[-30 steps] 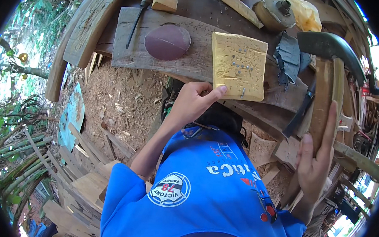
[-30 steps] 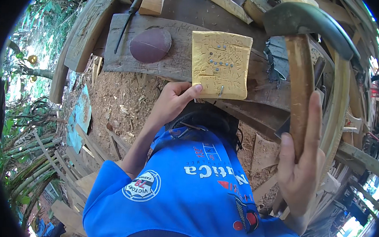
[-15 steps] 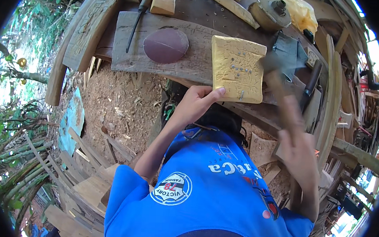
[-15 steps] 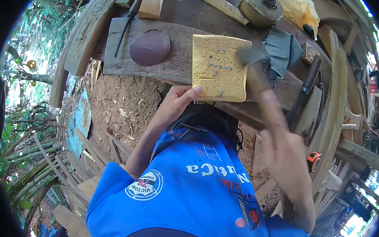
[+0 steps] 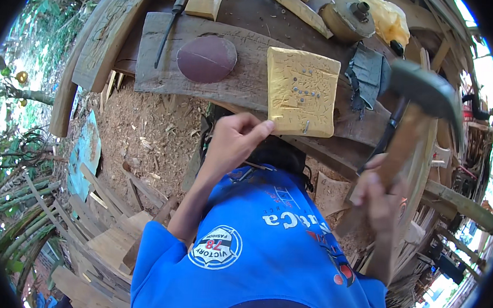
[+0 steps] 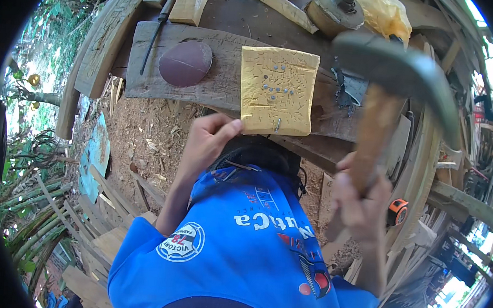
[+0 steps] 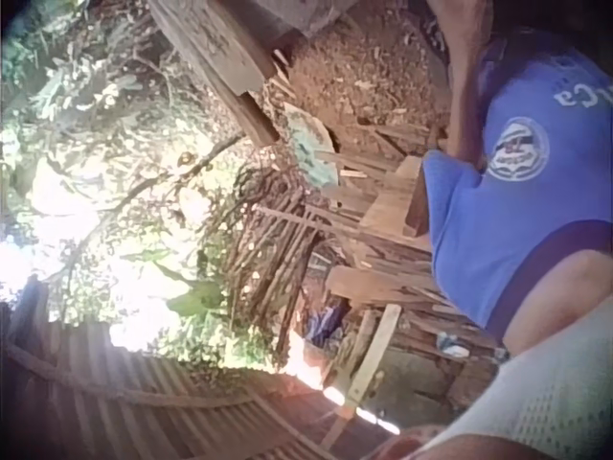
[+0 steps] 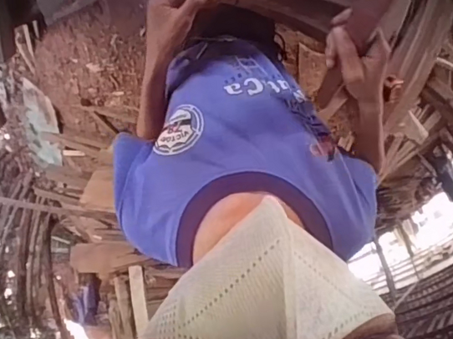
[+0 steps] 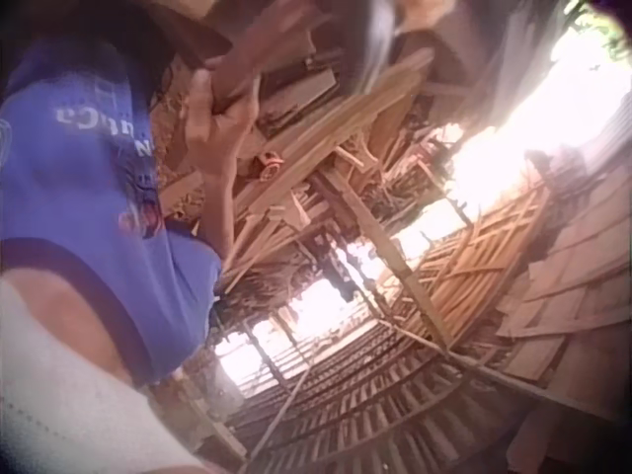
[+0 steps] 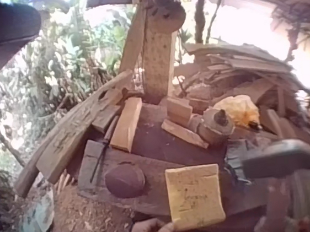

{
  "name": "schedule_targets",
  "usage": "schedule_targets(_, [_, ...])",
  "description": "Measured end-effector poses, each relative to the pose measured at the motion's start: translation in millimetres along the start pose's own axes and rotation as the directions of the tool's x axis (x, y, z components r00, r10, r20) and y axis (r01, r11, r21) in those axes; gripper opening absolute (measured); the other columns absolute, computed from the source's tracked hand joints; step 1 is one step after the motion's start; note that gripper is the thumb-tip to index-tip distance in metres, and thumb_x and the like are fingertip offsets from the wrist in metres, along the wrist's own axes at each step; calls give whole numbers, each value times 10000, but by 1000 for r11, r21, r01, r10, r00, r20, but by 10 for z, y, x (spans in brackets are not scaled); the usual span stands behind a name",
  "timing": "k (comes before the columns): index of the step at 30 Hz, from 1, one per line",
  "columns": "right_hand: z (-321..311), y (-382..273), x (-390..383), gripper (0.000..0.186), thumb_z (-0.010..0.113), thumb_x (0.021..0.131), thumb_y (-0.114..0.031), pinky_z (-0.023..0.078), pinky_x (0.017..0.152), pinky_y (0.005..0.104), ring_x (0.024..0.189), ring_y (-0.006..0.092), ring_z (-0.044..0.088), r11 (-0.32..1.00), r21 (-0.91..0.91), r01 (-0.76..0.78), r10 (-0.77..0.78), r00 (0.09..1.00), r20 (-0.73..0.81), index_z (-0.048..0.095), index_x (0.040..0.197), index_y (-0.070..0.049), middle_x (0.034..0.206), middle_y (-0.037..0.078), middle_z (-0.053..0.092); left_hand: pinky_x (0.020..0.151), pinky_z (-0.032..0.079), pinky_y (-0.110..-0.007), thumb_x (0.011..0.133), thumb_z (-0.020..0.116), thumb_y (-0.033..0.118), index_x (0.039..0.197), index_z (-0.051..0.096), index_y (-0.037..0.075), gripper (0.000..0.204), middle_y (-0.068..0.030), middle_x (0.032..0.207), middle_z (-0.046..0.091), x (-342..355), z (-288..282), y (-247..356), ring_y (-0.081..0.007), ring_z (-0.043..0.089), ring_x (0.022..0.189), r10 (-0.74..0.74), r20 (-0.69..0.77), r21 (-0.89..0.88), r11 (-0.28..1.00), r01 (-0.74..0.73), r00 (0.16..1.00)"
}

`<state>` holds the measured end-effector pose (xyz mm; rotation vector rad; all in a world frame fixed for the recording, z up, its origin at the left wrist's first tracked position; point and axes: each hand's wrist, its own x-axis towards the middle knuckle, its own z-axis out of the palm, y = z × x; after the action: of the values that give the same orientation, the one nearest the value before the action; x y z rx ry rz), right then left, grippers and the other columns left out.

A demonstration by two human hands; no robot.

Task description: The person carves a small wooden block using a chisel and hammer, then smooths the surface with sandpaper. They handle multiple wooden pieces, inspecting and sanding them on a cluttered workbench.

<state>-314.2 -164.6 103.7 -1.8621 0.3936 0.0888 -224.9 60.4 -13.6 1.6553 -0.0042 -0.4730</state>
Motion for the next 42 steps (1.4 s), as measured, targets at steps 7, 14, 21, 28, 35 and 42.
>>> schedule_targets(7, [314, 247, 92, 146, 581, 789, -76, 346, 437, 326, 417, 231, 463, 886, -459, 62, -96, 994, -50, 485, 852, 14, 513, 119, 439, 432, 275, -209, 824, 616, 169, 649, 531, -4, 260, 59, 520, 417, 88, -236, 236, -13, 360, 496, 123, -164, -48, 990, -132, 979])
schedule_targets(14, [384, 198, 96, 125, 562, 785, -61, 349, 440, 319, 431, 183, 474, 898, -436, 58, -93, 994, -59, 482, 840, 17, 502, 113, 459, 498, 348, -214, 810, 621, 245, 766, 588, 7, 244, -9, 582, 525, 950, -27, 387, -54, 463, 548, 613, -248, 435, 762, -479, 750])
schedule_targets(21, [318, 104, 75, 147, 579, 803, -90, 348, 438, 302, 415, 171, 439, 885, -461, 62, -103, 992, -66, 488, 834, 22, 505, 112, 431, 518, 420, -265, 785, 628, 315, 835, 639, 68, 252, -68, 603, 596, 1157, 71, 278, -124, 556, 543, 555, -133, 471, 764, -440, 821])
schedule_targets(28, [313, 420, 160, 193, 591, 820, -121, 288, 423, 304, 439, 95, 313, 845, -532, 53, -97, 994, -57, 462, 762, 11, 476, 83, 354, 489, 399, -265, 794, 621, 311, 827, 636, 48, 266, -61, 556, 573, 1161, 101, 291, -116, 528, 500, 576, -148, 441, 766, -467, 804])
schedule_targets(35, [328, 57, 29, 164, 601, 815, -117, 314, 437, 279, 451, 84, 397, 960, -266, 93, -162, 954, -253, 497, 773, 2, 480, 35, 408, 445, 344, -265, 804, 607, 310, 816, 633, 36, 275, -44, 491, 502, 1126, 75, 286, -95, 445, 446, 561, -159, 440, 777, -450, 813])
schedule_targets(42, [324, 238, 133, 195, 588, 817, -127, 293, 425, 322, 436, 124, 327, 838, -546, 1, -47, 997, -69, 471, 752, 15, 469, 77, 350, 436, 334, -257, 800, 616, 292, 813, 637, 34, 260, -30, 484, 498, 1167, 80, 242, -81, 429, 441, 564, -156, 431, 777, -458, 811])
